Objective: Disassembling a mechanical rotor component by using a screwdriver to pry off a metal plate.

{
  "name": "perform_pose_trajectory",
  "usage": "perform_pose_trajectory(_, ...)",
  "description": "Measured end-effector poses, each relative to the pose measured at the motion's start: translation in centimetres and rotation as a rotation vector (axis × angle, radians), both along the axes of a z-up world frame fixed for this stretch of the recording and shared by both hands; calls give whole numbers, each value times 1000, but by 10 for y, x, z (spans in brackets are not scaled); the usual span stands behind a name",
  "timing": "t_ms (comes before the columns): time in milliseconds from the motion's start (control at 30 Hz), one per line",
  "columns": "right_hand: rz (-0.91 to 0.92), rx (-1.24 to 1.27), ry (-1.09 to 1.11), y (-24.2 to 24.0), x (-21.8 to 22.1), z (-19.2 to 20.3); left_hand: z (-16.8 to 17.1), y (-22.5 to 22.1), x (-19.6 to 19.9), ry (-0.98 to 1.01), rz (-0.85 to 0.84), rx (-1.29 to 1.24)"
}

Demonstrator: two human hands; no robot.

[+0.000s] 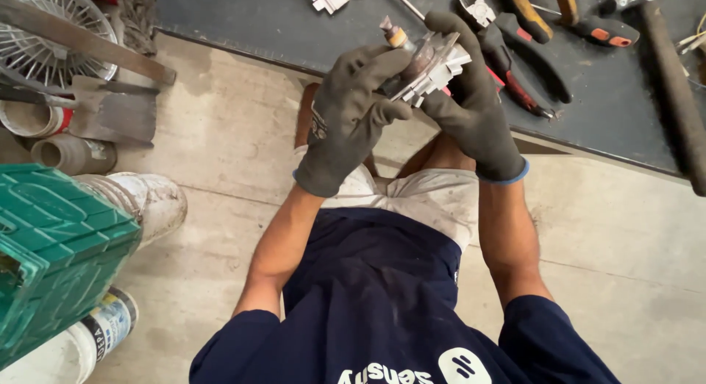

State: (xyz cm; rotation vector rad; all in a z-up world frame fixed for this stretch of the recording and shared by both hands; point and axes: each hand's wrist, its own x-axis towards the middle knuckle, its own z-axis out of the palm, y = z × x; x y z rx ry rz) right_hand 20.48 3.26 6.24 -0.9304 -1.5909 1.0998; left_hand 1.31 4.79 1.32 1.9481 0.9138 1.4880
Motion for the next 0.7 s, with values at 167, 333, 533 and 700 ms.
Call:
perform_pose_trajectory(167, -7, -52, 14, -2, -6, -1, -4, -8, -5, 151, 61, -20)
perform_pose_trajectory(333, 3, -100, 36, -2, -9, 3, -2, -16, 14, 216, 322, 164)
perform_pose_trajectory(533, -32, -95, -6, -3, -8, 2, -11, -13, 22, 174, 401, 191)
perform_pose_trajectory(700, -39, -37, 49, -3, -5, -12, -5, -8, 9, 205, 312, 91)
